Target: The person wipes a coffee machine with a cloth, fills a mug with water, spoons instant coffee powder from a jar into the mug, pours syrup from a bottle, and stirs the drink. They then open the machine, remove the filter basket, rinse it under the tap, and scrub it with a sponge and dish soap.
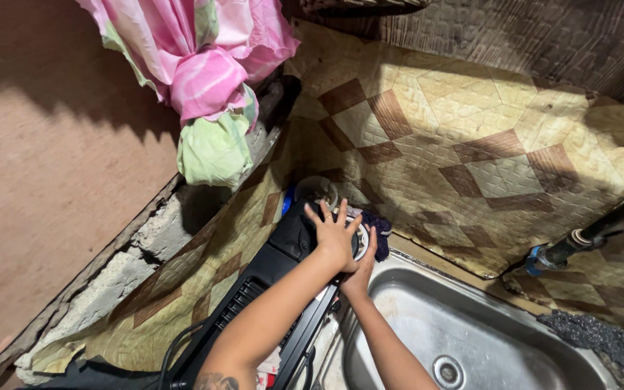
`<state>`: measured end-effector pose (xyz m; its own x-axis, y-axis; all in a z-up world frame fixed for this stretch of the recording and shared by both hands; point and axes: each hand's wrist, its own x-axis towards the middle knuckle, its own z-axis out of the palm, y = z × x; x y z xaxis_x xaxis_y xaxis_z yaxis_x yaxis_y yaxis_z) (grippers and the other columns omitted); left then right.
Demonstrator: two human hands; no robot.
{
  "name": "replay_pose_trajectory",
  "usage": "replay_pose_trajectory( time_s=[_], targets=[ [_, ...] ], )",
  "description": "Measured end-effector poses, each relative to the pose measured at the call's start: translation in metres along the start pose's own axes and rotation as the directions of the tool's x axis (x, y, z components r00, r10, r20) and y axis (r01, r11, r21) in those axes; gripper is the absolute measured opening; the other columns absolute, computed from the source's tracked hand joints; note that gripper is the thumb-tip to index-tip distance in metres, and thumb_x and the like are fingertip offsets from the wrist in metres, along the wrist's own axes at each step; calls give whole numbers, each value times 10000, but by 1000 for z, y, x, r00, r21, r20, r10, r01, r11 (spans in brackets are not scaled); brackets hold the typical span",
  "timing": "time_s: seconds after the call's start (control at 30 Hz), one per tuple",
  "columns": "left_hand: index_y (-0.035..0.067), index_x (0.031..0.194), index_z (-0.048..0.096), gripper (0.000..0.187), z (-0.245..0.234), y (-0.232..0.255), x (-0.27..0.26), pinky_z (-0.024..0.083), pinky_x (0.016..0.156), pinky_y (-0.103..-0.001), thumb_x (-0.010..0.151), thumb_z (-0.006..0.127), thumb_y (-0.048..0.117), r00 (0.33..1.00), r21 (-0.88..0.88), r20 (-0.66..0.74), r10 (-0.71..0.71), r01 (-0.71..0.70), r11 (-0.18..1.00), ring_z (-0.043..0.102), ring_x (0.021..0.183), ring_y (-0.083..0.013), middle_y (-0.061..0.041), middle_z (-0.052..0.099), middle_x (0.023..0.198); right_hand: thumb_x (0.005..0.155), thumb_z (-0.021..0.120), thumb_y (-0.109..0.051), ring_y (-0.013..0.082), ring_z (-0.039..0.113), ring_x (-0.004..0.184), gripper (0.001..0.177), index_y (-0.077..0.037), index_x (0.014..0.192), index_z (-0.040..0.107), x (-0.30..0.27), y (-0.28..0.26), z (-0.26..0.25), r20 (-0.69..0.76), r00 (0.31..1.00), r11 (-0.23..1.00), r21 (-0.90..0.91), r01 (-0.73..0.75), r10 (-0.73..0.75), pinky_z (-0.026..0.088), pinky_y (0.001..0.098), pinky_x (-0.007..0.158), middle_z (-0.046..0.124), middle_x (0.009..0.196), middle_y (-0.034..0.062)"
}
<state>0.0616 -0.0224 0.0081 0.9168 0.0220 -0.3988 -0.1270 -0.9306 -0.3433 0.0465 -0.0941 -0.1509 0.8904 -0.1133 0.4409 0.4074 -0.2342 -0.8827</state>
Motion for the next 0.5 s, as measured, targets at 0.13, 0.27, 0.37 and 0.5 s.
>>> replay_pose_trajectory(
  time_s=[0.13, 0.27, 0.37, 0.5],
  targets=[
    [177, 1658, 118, 1274, 7, 4, 10, 376, 956, -833, 653, 813, 538, 998, -200, 23, 57, -51, 979, 101, 1446, -699, -277, 148, 1648, 779, 829, -216, 333, 491, 1413, 949, -6, 1547, 313, 5, 13, 3, 19, 1000, 1000, 24, 8, -9, 351, 414, 1170, 484, 1537, 211],
    [13, 1581, 194, 1204, 13, 10, 17, 366, 951, -841, 656, 821, 462, 999, -206, 6, 44, -42, 978, 78, 1422, -722, -323, 159, 1617, 744, 858, -230, 320, 532, 1370, 848, -19, 1442, 426, 9, 29, 0, 66, 997, 999, -25, -34, 36, 372, 409, 1156, 551, 1455, 197],
    [-4, 1568, 210, 1188, 15, 12, 17, 374, 945, -837, 650, 833, 419, 999, -206, 1, 45, -43, 978, 83, 1415, -731, -329, 175, 1604, 708, 880, -235, 328, 535, 1362, 825, -30, 1391, 464, 10, 33, -3, 76, 997, 1000, -10, -5, 6, 378, 417, 1142, 543, 1458, 207],
    [26, 1566, 240, 1190, 9, 12, 13, 419, 926, -811, 633, 860, 427, 998, -188, 7, 68, -65, 980, 114, 1408, -743, -342, 195, 1602, 664, 911, -237, 333, 549, 1357, 827, -53, 1351, 489, 21, 30, -10, 134, 991, 1000, -2, -30, 30, 393, 416, 1135, 532, 1477, 218]
  ],
)
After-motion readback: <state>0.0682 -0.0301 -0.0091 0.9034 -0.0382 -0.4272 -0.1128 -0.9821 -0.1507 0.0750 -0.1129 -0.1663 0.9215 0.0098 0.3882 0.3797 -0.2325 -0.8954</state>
